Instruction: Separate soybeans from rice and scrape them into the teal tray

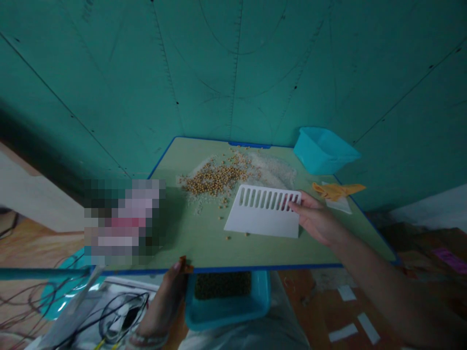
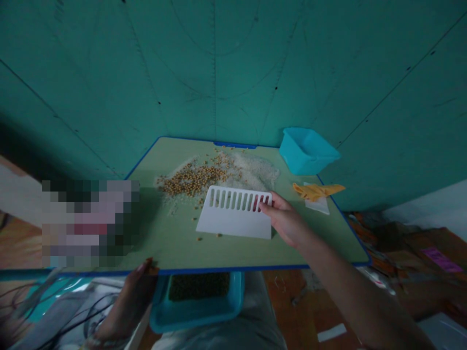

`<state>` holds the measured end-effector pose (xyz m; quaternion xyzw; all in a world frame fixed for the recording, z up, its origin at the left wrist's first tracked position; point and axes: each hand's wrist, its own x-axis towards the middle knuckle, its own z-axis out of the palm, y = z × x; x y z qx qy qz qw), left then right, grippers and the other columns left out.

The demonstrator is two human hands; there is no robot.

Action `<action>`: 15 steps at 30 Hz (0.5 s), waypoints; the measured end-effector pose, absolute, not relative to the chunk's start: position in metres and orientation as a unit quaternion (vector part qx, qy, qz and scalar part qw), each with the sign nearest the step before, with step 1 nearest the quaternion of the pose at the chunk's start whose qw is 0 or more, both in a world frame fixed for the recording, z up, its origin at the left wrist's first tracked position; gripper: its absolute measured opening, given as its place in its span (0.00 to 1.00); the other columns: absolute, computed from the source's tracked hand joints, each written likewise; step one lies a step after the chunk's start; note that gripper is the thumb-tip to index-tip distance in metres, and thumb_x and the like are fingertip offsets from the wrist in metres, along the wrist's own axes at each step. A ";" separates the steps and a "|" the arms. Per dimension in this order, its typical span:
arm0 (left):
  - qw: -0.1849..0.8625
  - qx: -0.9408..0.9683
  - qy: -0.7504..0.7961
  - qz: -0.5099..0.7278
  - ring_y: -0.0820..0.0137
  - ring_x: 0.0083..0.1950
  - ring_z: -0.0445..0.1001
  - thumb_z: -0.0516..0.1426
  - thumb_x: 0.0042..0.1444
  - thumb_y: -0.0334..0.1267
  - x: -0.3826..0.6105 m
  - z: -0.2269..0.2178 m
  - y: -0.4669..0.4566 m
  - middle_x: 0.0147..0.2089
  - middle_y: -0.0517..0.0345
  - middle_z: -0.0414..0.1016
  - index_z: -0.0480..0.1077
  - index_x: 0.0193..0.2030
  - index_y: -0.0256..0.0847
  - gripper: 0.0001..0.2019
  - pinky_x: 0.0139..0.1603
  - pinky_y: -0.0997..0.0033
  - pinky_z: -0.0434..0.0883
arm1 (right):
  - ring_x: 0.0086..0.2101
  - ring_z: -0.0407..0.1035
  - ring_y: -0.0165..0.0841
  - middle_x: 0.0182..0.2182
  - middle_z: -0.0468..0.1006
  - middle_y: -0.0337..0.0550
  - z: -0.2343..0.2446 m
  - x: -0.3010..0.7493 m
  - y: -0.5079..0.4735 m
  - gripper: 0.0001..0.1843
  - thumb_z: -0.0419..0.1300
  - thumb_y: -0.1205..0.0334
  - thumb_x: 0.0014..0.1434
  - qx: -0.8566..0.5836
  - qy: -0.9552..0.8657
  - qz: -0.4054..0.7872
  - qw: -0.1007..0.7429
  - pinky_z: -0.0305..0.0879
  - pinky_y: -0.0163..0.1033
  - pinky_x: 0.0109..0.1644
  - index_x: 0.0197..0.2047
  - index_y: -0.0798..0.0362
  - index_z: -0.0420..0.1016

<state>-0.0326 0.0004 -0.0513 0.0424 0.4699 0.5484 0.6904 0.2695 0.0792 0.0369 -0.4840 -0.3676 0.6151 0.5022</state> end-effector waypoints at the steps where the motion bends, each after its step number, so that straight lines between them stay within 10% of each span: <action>1: 0.694 0.045 0.464 0.548 0.75 0.20 0.69 0.56 0.53 0.31 -0.033 -0.052 0.001 0.17 0.65 0.72 0.74 0.22 0.44 0.11 0.24 0.81 0.69 | 0.33 0.70 0.31 0.31 0.77 0.37 0.037 0.266 0.077 0.11 0.65 0.61 0.45 -0.486 -0.362 0.619 0.499 0.61 0.39 0.42 0.34 0.51 0.71; 15: 0.738 0.071 0.443 0.504 0.58 0.45 0.76 0.64 0.40 0.44 -0.028 -0.038 -0.003 0.29 0.58 0.82 0.77 0.32 0.43 0.11 0.48 0.65 0.70 | 0.32 0.69 0.28 0.32 0.77 0.36 0.029 0.246 0.037 0.11 0.62 0.60 0.50 -0.478 -0.351 0.661 0.460 0.61 0.35 0.38 0.38 0.50 0.69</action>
